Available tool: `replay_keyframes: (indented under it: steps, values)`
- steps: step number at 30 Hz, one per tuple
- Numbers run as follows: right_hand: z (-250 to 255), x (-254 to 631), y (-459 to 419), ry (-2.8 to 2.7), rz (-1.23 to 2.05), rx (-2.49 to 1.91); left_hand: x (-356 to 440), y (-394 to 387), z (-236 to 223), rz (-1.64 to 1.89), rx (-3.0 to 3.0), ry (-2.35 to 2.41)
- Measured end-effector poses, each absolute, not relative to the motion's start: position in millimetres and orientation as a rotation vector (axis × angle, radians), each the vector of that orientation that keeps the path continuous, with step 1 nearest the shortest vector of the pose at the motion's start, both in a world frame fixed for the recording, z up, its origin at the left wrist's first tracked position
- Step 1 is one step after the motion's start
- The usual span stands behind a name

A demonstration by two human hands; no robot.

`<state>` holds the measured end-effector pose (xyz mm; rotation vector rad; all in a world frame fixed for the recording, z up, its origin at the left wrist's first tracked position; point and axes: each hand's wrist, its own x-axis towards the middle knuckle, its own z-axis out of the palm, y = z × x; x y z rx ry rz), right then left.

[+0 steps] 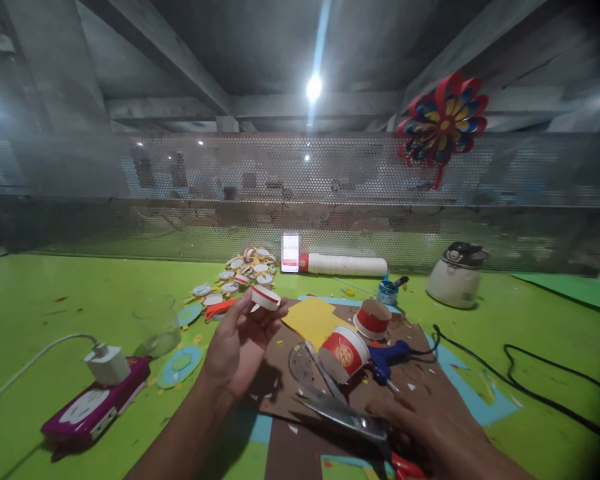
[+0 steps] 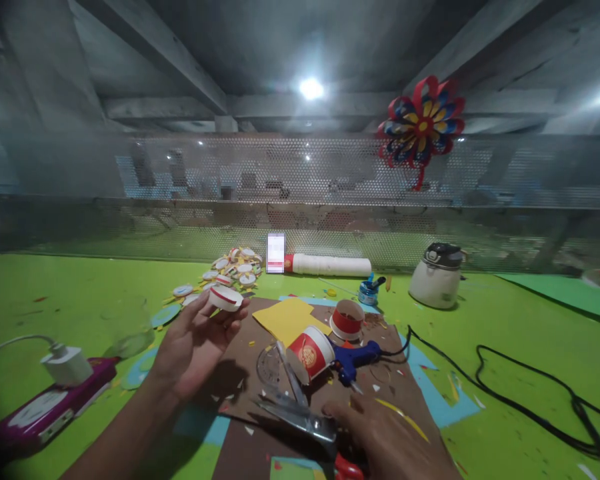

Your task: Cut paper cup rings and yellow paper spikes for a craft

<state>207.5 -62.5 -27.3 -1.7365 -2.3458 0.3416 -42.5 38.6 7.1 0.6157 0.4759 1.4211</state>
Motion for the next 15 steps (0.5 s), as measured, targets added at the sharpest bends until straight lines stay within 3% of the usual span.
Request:
replay_keyframes:
  steps: [15]
  values:
    - [-23.5,208.6,-61.7,-2.469,0.269,-1.53,-41.1,45.7,5.2,1.422,0.492,0.522]
